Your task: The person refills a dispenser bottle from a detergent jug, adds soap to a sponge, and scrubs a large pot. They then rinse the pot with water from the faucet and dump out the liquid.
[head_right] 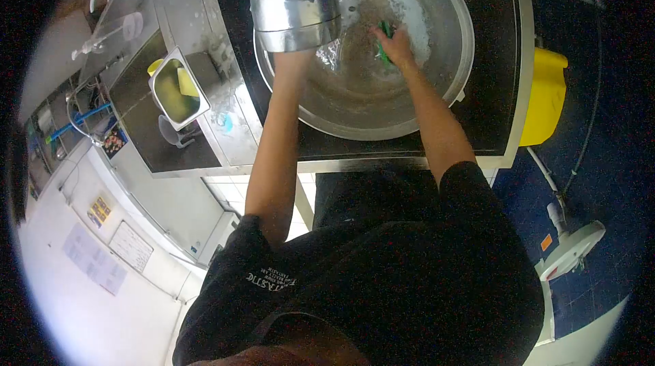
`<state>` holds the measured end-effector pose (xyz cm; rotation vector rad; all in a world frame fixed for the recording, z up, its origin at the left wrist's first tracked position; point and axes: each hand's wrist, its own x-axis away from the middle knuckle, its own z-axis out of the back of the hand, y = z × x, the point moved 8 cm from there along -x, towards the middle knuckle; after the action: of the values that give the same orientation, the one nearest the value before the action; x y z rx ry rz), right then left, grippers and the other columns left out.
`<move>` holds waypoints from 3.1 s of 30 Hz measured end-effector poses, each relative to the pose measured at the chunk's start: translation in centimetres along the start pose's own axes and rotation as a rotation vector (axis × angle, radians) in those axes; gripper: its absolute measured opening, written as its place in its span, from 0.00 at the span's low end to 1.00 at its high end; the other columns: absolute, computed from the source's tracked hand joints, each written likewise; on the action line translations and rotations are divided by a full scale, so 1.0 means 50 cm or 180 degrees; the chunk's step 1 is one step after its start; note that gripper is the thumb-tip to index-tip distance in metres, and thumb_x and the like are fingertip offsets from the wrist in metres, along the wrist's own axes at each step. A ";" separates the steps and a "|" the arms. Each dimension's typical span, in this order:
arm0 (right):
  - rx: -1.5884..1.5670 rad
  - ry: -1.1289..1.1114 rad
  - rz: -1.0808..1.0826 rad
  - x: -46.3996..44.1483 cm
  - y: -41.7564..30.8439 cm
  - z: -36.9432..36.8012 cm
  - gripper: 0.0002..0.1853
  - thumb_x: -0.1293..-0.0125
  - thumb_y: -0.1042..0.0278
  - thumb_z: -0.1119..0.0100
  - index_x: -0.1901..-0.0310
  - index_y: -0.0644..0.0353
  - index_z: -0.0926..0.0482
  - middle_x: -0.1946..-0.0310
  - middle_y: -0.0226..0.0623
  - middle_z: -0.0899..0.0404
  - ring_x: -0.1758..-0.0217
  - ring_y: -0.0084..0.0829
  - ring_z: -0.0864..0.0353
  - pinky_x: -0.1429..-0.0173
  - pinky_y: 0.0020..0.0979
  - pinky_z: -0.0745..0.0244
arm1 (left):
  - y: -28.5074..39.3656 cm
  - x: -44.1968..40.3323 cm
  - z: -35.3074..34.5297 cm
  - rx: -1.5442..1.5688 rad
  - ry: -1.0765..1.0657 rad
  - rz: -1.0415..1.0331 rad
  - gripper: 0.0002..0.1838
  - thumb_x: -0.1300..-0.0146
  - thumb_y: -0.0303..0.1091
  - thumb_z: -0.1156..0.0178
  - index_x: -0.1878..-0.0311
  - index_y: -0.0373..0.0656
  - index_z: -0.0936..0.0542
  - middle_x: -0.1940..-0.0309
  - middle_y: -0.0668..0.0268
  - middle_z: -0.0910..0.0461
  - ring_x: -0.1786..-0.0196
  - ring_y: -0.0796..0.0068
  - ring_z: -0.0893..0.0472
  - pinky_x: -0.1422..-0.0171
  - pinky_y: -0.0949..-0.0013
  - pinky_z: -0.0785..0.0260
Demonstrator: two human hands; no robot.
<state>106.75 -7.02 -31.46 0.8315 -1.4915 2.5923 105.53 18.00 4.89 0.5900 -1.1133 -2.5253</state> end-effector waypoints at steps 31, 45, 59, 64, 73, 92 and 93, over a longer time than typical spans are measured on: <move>0.0631 -0.2051 0.0041 0.286 -0.185 -0.308 0.34 0.14 0.54 0.61 0.16 0.67 0.47 0.19 0.63 0.40 0.17 0.59 0.36 0.14 0.51 0.43 | -0.296 0.152 0.075 0.0116 0.0343 0.0472 0.11 0.23 0.28 0.42 0.45 0.33 0.17 0.61 0.49 0.21 0.58 0.45 0.19 0.51 0.50 0.28; 0.0865 -0.2646 -0.0199 0.366 -0.184 -0.194 0.34 0.14 0.41 0.58 0.21 0.60 0.38 0.22 0.51 0.32 0.19 0.50 0.33 0.17 0.47 0.40 | -0.293 0.132 0.026 0.0228 0.0288 0.0343 0.14 0.22 0.33 0.38 0.44 0.32 0.15 0.56 0.55 0.14 0.59 0.66 0.15 0.51 0.63 0.23; 0.1710 -0.2806 -0.0332 0.358 -0.060 -0.044 0.35 0.15 0.41 0.59 0.19 0.56 0.39 0.23 0.55 0.31 0.21 0.54 0.30 0.17 0.50 0.38 | -0.296 0.147 0.045 0.0372 0.0502 0.0459 0.09 0.26 0.30 0.36 0.50 0.33 0.15 0.62 0.51 0.17 0.62 0.53 0.17 0.55 0.56 0.26; 0.1300 -0.2302 -0.0164 0.315 -0.128 -0.203 0.32 0.14 0.43 0.58 0.20 0.57 0.36 0.26 0.49 0.25 0.26 0.51 0.24 0.22 0.47 0.31 | -0.288 0.159 0.043 0.0503 0.0485 0.0635 0.09 0.26 0.30 0.35 0.51 0.33 0.15 0.62 0.51 0.17 0.61 0.53 0.16 0.54 0.56 0.25; 0.1538 -0.2175 -0.0493 0.314 -0.111 -0.210 0.33 0.15 0.43 0.56 0.21 0.60 0.33 0.24 0.49 0.27 0.22 0.51 0.28 0.20 0.48 0.35 | -0.254 0.150 0.053 0.0308 0.0446 0.0454 0.12 0.26 0.32 0.34 0.46 0.35 0.14 0.61 0.57 0.15 0.67 0.68 0.18 0.60 0.65 0.27; 0.2253 -0.2262 -0.0660 0.413 -0.118 -0.088 0.30 0.15 0.49 0.54 0.25 0.63 0.31 0.29 0.57 0.24 0.26 0.52 0.23 0.23 0.49 0.30 | -0.241 0.138 0.067 0.0501 0.0261 0.0872 0.12 0.30 0.20 0.41 0.46 0.33 0.18 0.58 0.46 0.19 0.53 0.43 0.16 0.46 0.51 0.24; 0.1568 -0.1821 -0.0079 0.396 -0.138 -0.125 0.29 0.15 0.48 0.54 0.25 0.62 0.30 0.31 0.57 0.22 0.28 0.53 0.21 0.24 0.49 0.29 | -0.242 0.131 0.065 0.0516 0.0308 0.0879 0.12 0.30 0.20 0.41 0.46 0.33 0.18 0.58 0.46 0.19 0.53 0.43 0.16 0.46 0.51 0.24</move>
<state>89.12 -2.72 -19.23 1.7423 -0.8763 2.8887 96.85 24.94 -3.83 0.5504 -1.2762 -2.1658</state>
